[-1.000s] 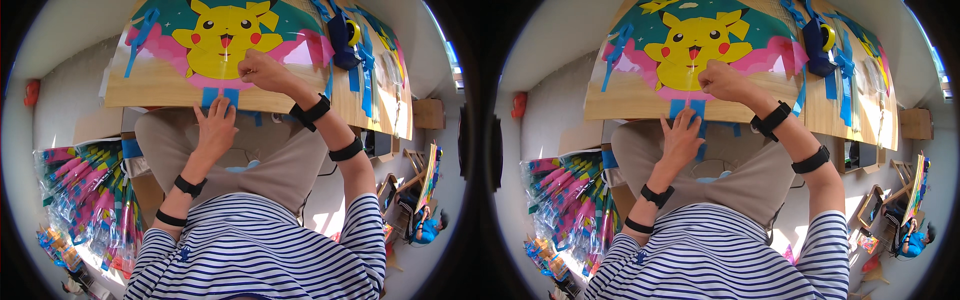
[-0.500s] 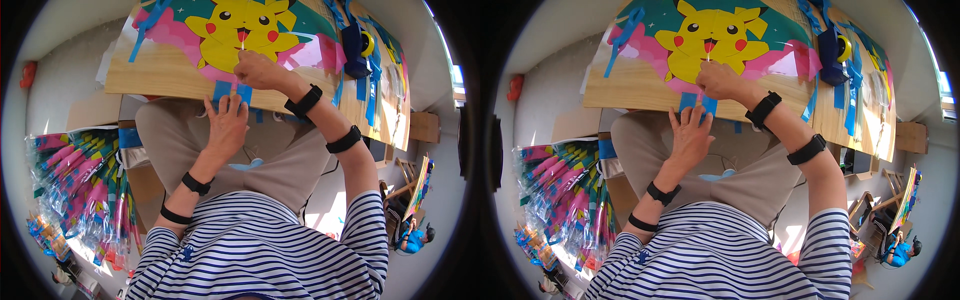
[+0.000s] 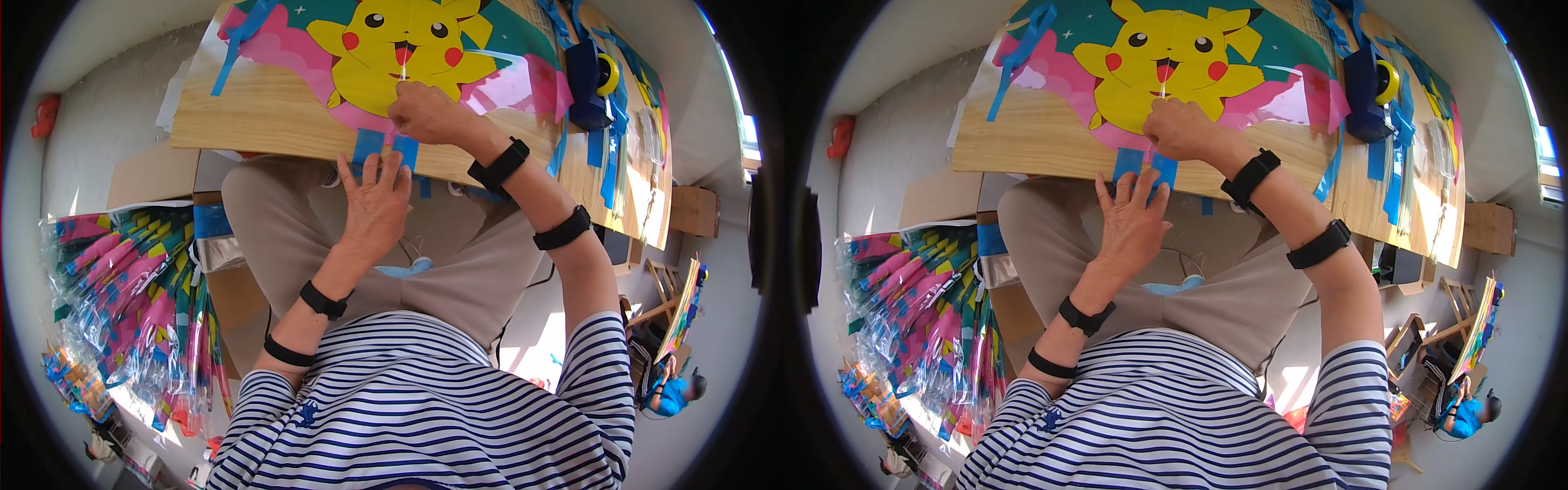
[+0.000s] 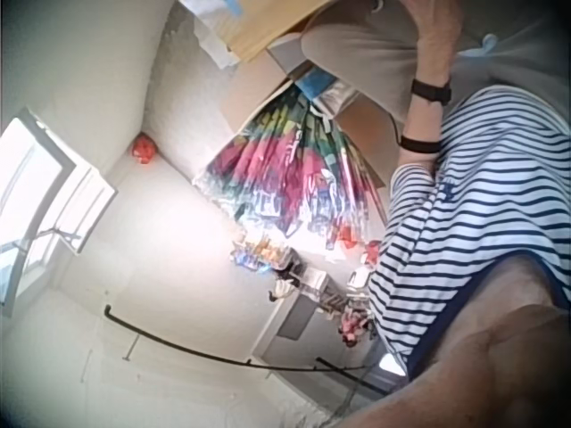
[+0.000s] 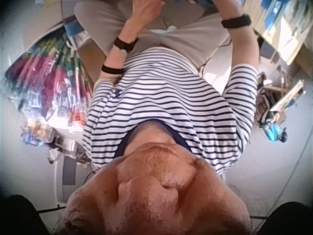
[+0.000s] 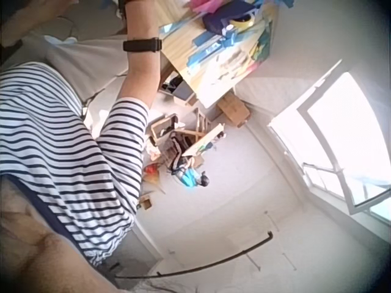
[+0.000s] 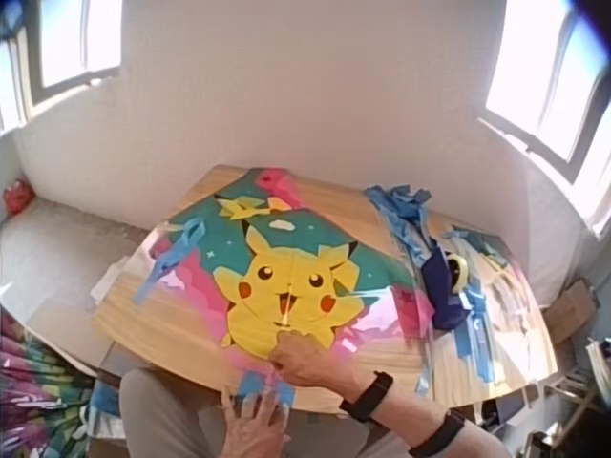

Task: Assemble a character-themed kite by taping down plastic edges.

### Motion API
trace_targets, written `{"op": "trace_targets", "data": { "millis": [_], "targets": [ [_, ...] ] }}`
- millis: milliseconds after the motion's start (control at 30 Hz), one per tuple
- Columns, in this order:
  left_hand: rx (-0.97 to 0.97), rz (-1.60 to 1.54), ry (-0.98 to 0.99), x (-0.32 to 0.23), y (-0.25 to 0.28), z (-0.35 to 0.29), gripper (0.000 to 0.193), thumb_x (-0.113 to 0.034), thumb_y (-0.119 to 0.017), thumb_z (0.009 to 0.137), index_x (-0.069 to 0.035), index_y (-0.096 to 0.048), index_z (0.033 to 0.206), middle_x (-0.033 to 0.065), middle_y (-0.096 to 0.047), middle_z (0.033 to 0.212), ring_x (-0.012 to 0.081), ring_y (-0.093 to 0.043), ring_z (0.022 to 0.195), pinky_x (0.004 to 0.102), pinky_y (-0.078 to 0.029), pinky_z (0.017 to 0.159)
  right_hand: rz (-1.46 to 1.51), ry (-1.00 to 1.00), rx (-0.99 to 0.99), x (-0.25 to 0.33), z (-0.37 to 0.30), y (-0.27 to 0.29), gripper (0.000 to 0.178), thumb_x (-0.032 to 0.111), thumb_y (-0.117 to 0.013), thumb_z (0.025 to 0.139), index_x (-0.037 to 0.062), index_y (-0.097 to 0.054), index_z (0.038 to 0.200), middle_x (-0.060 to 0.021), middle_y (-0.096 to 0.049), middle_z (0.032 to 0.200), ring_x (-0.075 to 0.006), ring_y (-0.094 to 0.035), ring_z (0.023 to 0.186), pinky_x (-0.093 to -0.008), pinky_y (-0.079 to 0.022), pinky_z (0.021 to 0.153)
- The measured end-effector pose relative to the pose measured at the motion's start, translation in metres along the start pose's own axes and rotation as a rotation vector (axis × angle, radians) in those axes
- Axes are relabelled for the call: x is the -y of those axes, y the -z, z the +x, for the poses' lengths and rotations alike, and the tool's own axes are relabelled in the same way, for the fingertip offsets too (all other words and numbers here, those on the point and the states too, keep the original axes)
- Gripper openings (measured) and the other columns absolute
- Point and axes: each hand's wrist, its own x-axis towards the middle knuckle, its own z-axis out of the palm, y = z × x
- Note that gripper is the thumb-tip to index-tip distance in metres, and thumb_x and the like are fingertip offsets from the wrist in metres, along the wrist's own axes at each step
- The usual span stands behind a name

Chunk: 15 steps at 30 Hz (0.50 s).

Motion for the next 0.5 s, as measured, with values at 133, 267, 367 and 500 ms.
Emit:
{"op": "trace_targets", "data": {
  "millis": [133, 267, 367, 500],
  "targets": [
    [-0.008, -0.008, -0.004, 0.0005, -0.0013, -0.0005, 0.061, -0.018, -0.084, 0.071, -0.005, -0.061, 0.126, 0.0082, -0.041, 0.144, 0.0353, -0.04, 0.131, 0.0753, -0.017, 0.112, -0.004, -0.015, 0.026, -0.0012, 0.0008, -0.0016, 0.003, 0.011, -0.069, 0.08, 0.0079, -0.069, 0.079, -0.0128, -0.058, 0.093, -0.0332, -0.059, 0.095, -0.045, -0.048, 0.076],
    [0.003, 0.0, -0.01, 0.0014, -0.0016, -0.0006, 0.061, -0.018, -0.084, 0.071, -0.005, -0.061, 0.126, 0.0074, -0.039, 0.151, 0.0355, -0.04, 0.132, 0.0758, -0.017, 0.112, -0.005, -0.022, 0.028, -0.0018, 0.0002, -0.002, 0.003, 0.011, -0.07, 0.08, 0.008, -0.069, 0.08, -0.0128, -0.058, 0.094, -0.0333, -0.059, 0.096, -0.0453, -0.048, 0.076],
    [0.003, 0.002, -0.013, 0.0019, -0.0021, -0.0005, 0.062, -0.018, -0.084, 0.071, -0.005, -0.061, 0.126, 0.0065, -0.037, 0.154, 0.0351, -0.04, 0.132, 0.0763, -0.017, 0.111, -0.015, -0.026, 0.038, -0.0015, 0.0006, -0.0016, 0.004, 0.012, -0.069, 0.08, 0.0081, -0.069, 0.08, -0.013, -0.059, 0.095, -0.0335, -0.059, 0.096, -0.0455, -0.048, 0.076],
    [0.006, -0.001, -0.014, 0.0026, -0.0021, -0.0007, 0.062, -0.018, -0.084, 0.07, -0.005, -0.061, 0.126, 0.0058, -0.039, 0.155, 0.0343, -0.041, 0.132, 0.0767, -0.017, 0.111, -0.017, -0.016, 0.036, -0.0026, 0.0009, -0.0024, 0.004, 0.012, -0.068, 0.08, 0.0082, -0.069, 0.08, -0.0132, -0.059, 0.095, -0.0339, -0.06, 0.096, -0.0459, -0.048, 0.075]
  ]
}}
